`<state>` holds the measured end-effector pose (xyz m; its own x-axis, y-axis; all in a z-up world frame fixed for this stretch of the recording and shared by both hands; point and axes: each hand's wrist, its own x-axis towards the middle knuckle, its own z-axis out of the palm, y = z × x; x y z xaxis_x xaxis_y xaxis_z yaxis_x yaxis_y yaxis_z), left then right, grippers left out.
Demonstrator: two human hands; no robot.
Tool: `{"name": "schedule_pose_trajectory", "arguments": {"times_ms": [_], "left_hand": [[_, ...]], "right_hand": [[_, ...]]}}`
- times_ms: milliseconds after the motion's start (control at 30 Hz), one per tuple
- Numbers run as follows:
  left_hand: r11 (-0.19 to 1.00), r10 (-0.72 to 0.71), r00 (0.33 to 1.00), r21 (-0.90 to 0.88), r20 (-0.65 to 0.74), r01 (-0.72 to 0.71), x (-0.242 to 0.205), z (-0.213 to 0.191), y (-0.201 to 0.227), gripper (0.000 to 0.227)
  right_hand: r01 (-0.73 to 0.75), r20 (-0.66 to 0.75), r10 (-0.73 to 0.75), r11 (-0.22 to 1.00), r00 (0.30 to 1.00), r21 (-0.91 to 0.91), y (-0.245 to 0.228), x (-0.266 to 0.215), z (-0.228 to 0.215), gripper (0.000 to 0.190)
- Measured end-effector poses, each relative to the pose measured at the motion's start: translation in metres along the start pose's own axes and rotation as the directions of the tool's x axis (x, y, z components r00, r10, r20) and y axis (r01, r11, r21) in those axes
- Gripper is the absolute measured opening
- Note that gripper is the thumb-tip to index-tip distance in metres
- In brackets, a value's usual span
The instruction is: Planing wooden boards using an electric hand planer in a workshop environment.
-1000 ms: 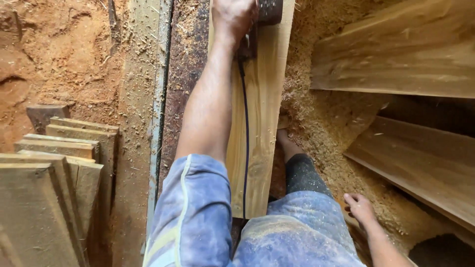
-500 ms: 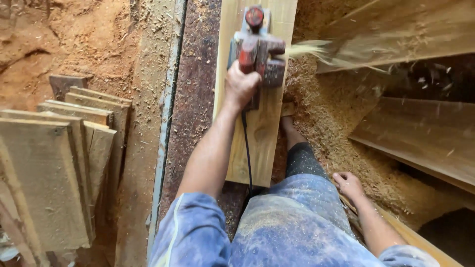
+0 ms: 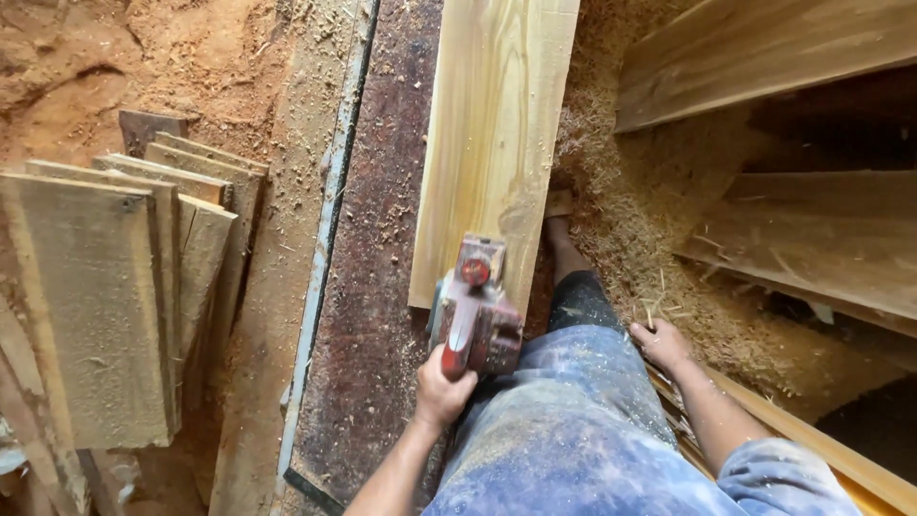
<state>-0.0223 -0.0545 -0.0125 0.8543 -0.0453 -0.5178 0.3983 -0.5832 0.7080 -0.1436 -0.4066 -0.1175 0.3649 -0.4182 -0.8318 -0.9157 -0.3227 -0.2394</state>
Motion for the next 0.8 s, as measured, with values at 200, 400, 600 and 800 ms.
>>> {"name": "schedule_pose_trajectory", "arguments": {"times_ms": [200,400,600,800], "left_hand": [[0.999,0.043,0.999,0.029,-0.032,-0.042,0.006,0.001,-0.02,0.025],[0.984,0.176,0.984,0.002,-0.021,-0.176,0.087,0.012,0.069,0.026],[0.978,0.208,0.978,0.002,0.032,-0.209,0.18,0.03,0.185,0.026],[0.943,0.331,0.943,-0.013,-0.019,-0.332,0.316,0.075,0.294,0.023]], "right_hand": [[0.018,-0.035,-0.017,0.999,0.999,0.032,0.02,0.02,0.009,0.049],[-0.033,-0.024,0.034,0.998,0.999,0.046,0.025,0.034,0.0,0.046],[-0.09,-0.024,0.092,0.994,0.995,0.067,0.06,0.082,0.001,0.054],[-0.207,0.005,0.223,0.894,0.975,0.397,-0.016,0.057,-0.051,0.049]]}}
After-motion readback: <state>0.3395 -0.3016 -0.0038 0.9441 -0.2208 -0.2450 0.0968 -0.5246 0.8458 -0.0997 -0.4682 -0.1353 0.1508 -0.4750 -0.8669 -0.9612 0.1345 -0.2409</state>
